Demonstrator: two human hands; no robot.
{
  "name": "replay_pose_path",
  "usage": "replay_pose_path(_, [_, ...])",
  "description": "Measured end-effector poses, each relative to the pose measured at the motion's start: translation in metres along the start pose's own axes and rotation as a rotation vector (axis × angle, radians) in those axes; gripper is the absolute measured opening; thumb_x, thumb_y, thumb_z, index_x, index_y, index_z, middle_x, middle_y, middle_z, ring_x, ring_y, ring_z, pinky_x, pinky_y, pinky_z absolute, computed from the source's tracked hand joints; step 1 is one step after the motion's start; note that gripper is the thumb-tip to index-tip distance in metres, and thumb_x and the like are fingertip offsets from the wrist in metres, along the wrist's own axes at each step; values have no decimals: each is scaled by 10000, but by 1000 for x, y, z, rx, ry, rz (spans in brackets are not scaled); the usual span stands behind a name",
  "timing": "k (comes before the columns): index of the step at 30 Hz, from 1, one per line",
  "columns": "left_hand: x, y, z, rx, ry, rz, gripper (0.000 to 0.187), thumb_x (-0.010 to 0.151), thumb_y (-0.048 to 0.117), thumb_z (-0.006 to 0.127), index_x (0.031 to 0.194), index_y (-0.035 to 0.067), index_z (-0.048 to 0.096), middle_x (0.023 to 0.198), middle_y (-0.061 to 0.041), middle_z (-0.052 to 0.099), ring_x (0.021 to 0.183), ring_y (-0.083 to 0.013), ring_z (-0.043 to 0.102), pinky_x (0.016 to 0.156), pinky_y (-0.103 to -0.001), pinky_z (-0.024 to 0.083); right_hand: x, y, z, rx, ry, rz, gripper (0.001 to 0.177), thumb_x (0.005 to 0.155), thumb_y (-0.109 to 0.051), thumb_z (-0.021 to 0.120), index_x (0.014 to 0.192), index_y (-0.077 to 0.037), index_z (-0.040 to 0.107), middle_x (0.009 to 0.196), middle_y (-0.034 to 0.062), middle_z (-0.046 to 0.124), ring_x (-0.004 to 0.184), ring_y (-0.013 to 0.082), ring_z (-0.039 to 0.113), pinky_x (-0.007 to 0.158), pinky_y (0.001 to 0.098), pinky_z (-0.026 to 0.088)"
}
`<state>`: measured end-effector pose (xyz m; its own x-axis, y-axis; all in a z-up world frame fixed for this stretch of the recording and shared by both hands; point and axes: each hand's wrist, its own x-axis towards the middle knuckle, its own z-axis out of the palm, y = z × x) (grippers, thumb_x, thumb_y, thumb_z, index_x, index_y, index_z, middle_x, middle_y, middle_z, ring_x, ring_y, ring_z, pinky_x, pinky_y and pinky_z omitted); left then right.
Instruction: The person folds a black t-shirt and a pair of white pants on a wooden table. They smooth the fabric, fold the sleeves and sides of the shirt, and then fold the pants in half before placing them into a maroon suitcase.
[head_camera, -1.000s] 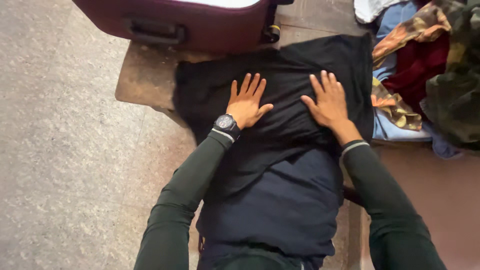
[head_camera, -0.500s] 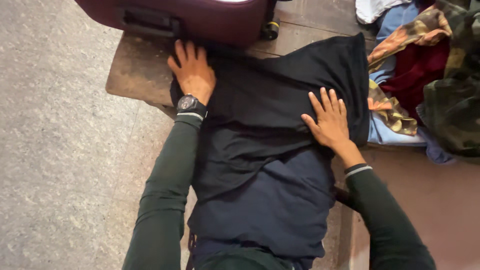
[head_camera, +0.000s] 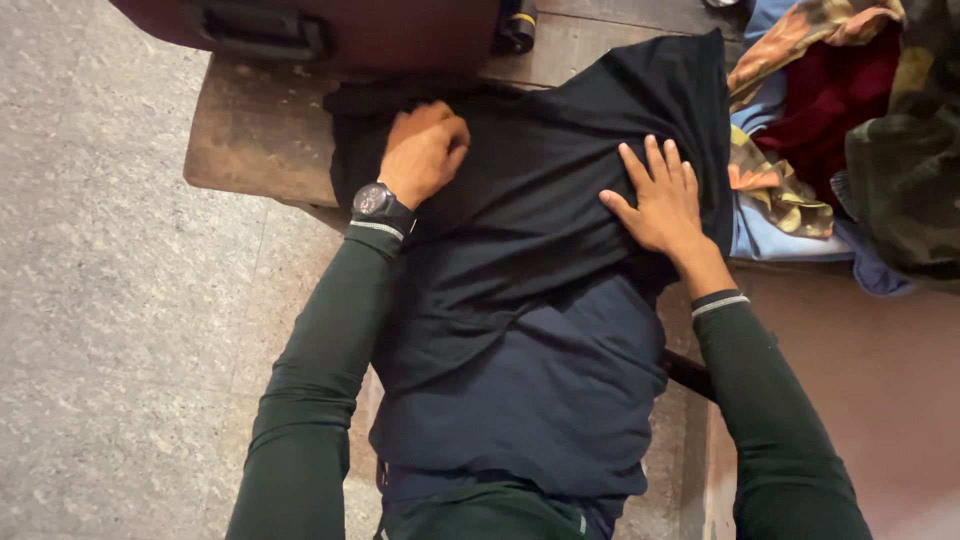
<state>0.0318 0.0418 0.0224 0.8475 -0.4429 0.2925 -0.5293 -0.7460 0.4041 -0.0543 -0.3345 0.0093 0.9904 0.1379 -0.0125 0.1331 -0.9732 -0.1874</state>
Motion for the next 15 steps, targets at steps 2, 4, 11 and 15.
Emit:
replay_pose_path(2, [4,0,-1,-149,-169,5,111,832,211,750,927,157,770,1012,-51,711,1014,-288,661,883,-437,506,2,-1,1,9,14,-10,796,969,-615,545,1626,-212,347,1694,203,224,1559,424,151,1221,592,146])
replay_pose_path(4, [1,2,-1,-227,-240,38,131,781,194,748,899,153,786,992,-57,721,996,-293,665,861,-442,512,-1,0,2,21,18,-7,795,973,-609,547,1631,-211,346,1696,202,226,1562,427,153,1227,600,142])
replay_pose_path(11, [2,5,-7,-235,-228,113,168,688,199,793,845,145,816,969,-82,732,962,-319,671,820,-467,496,0,-5,3,22,37,-2,779,980,-582,561,1626,-200,350,1694,210,227,1560,432,149,1220,613,140])
replay_pose_path(15, [1,2,2,-243,-243,42,119,744,188,757,834,122,802,901,-76,757,878,-304,723,779,-431,542,-2,-6,2,15,46,0,772,983,-570,564,1628,-203,354,1692,206,235,1560,426,153,1219,616,145])
